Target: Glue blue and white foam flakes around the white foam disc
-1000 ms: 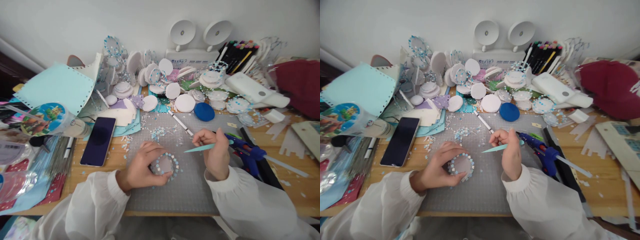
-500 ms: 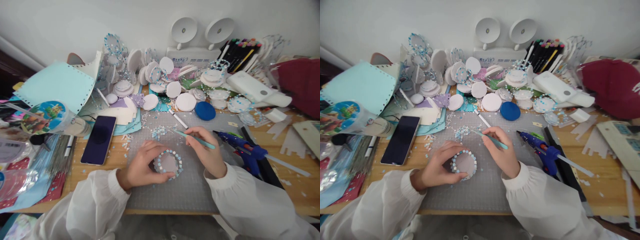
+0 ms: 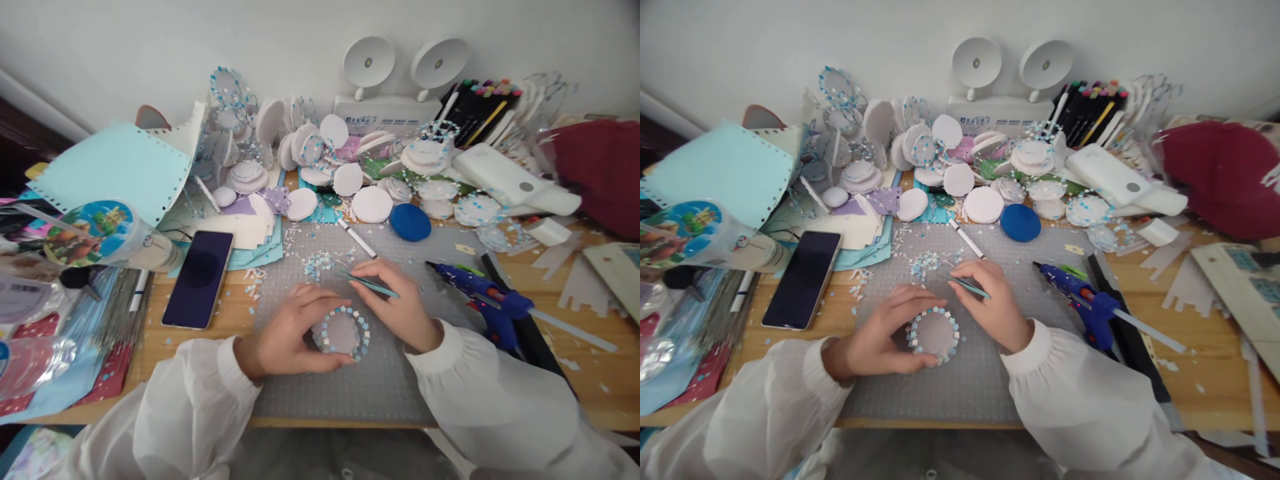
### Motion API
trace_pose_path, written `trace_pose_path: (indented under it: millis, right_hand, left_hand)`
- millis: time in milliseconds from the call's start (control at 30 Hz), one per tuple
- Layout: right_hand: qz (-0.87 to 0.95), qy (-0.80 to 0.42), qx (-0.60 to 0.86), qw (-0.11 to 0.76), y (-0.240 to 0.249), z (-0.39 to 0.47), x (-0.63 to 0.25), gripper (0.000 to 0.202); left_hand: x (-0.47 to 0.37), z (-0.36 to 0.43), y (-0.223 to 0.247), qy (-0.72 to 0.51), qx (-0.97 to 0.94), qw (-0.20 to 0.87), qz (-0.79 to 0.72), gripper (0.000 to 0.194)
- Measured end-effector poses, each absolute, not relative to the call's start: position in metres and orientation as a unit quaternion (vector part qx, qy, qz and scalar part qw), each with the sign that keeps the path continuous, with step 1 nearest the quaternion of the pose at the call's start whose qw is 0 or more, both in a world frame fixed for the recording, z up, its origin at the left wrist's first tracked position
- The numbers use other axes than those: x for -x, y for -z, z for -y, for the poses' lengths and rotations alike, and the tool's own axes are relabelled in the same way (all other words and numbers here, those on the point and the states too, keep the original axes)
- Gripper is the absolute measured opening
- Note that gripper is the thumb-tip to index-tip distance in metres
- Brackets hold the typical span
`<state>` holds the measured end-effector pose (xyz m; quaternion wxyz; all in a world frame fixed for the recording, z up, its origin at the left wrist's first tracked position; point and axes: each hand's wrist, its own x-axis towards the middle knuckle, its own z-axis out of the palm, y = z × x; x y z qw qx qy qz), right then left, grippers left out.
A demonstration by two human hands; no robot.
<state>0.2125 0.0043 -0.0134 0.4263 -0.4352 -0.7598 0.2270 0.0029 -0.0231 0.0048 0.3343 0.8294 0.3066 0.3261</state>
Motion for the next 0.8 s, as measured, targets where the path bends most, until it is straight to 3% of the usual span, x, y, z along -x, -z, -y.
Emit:
trace_pose_path:
  millis: [400, 600, 800]
  right_hand:
    - [0.763, -0.170, 0.458, 0.424, 0.018, -0.005, -0.209, 0.004]
    - [0.747, -0.148, 0.460, 0.457, 0.013, -0.005, -0.210, 0.004]
    - [0.752, -0.157, 0.459, 0.445, 0.015, -0.004, -0.211, 0.002]
  left_hand:
    - [-0.001, 0.024, -0.004, -0.292, -0.836, 0.387, -0.256, 0.083]
    - [0.001, 0.026, -0.004, -0.411, -0.689, 0.479, -0.356, 0.030]
    - [-0.004, 0.019, 0.005, -0.513, -0.456, 0.560, -0.463, 0.019]
